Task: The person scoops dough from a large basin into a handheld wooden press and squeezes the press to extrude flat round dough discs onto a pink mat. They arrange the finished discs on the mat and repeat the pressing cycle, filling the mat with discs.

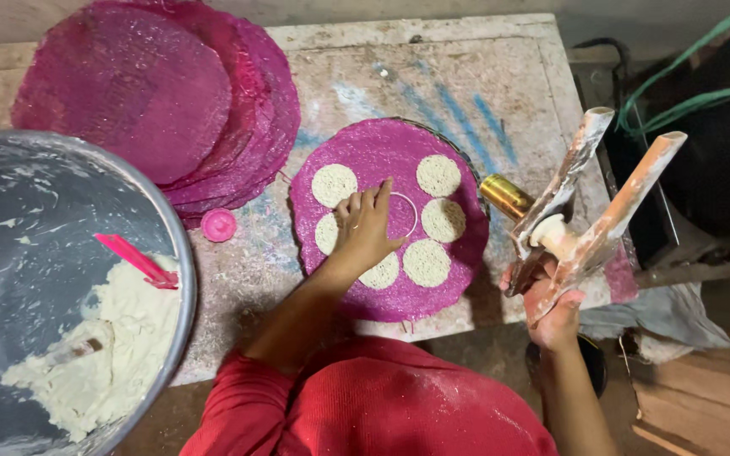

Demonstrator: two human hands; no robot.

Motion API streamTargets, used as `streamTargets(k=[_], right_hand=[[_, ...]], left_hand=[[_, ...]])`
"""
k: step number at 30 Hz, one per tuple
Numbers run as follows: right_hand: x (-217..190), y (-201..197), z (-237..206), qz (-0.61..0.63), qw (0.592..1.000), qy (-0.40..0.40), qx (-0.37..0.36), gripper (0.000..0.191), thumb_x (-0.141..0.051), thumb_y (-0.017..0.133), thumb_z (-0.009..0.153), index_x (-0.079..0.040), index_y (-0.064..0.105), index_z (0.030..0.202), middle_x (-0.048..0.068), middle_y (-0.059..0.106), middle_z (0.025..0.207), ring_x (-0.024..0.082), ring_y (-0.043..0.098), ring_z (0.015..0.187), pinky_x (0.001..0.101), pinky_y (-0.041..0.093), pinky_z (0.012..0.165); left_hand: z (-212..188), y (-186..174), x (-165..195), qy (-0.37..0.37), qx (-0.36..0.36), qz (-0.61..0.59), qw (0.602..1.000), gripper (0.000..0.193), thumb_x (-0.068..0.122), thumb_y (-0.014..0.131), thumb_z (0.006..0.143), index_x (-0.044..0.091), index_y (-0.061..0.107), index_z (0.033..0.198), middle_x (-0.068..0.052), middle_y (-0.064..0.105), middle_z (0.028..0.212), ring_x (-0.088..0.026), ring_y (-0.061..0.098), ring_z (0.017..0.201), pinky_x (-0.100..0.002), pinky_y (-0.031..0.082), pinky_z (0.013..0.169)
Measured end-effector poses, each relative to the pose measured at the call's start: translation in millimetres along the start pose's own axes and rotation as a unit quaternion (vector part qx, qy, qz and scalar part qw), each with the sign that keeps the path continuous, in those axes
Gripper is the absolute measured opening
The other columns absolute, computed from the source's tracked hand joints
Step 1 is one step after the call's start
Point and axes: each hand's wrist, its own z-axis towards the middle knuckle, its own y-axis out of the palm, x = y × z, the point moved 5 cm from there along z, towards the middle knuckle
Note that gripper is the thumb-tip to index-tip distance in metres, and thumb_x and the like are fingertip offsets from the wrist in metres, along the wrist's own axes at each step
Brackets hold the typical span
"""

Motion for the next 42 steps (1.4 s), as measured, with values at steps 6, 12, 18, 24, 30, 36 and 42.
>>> streamTargets(k=[6,12,18,24,30,36,42], right_hand=[[5.5,-9.9,-14.3,-0.025,0.999,0.028,0.001,0.107,-0.09,0.048,0.082,0.0,0.046,0.138,0.015,0.062,0.108,0.024,0.06,0.099,0.0399,0.048,0.087],[2.8,-0.8,2.2,-0.216,0.968,0.099,-0.086,0.098,-0.086,0.035,0.088,-0.003,0.056,0.136,0.011,0.061,0.09,0.019,0.06,0.079,0.0342,0.051,0.071],[-7.6,38.7,50.6,-0.163,0.838,0.458,-0.247,0.086,-0.077,0.033,0.085,-0.005,0.054,0.126,0.01,0.07,0.085,0.019,0.07,0.074,0.0354,0.059,0.068],[-41.7,68.5,121.3,-0.419,0.779,0.383,-0.266,0.079,-0.071,0.032,0.092,-0.001,0.069,0.097,0.01,0.072,0.072,0.02,0.071,0.062,0.0372,0.061,0.061],[-33.0,107.8,131.0,-0.519,0.751,0.313,-0.261,0.081,-0.07,0.034,0.095,0.0,0.072,0.084,0.009,0.071,0.068,0.018,0.07,0.06,0.035,0.057,0.061],[-39.1,105.9,126.3,-0.51,0.74,0.366,-0.242,0.079,-0.069,0.036,0.094,0.001,0.071,0.089,0.01,0.068,0.067,0.021,0.068,0.059,0.0402,0.058,0.061],[-54.2,102.1,136.4,-0.61,0.717,0.27,-0.203,0.073,-0.067,0.042,0.095,-0.003,0.075,0.1,0.014,0.07,0.066,0.021,0.069,0.06,0.0414,0.055,0.065]], left_hand=[[2.0,17.5,-1.8,-0.013,0.001,-0.061,0.998,0.086,0.054,0.064,0.098,0.001,0.032,0.157,-0.023,0.056,0.136,-0.033,0.05,0.126,-0.056,0.027,0.109],[24.7,-0.2,-9.7,-0.039,0.016,-0.134,0.99,0.077,0.059,0.047,0.105,0.004,0.033,0.157,-0.019,0.048,0.155,-0.033,0.042,0.143,-0.06,0.016,0.118],[48.2,-31.5,15.5,0.146,-0.124,-0.92,0.343,0.088,0.072,0.045,0.09,0.007,0.048,0.149,-0.013,0.063,0.131,-0.028,0.055,0.133,-0.048,0.034,0.121],[73.3,-21.9,-14.7,0.088,0.044,-0.967,0.236,0.041,0.055,0.047,0.107,0.016,0.051,0.095,0.001,0.054,0.084,-0.018,0.055,0.086,-0.042,0.047,0.101],[71.4,-33.4,-48.5,0.135,0.058,-0.963,0.226,0.036,0.05,0.049,0.101,0.017,0.049,0.087,0.002,0.049,0.08,-0.015,0.05,0.08,-0.036,0.049,0.09],[66.5,-13.0,-37.8,0.083,0.089,-0.972,0.203,0.027,0.042,0.049,0.096,0.019,0.049,0.082,0.005,0.047,0.075,-0.013,0.049,0.074,-0.038,0.051,0.084],[89.1,-9.9,-29.7,0.053,0.113,-0.966,0.225,0.026,0.039,0.048,0.096,0.019,0.046,0.079,0.005,0.044,0.07,-0.013,0.045,0.067,-0.036,0.049,0.077]])
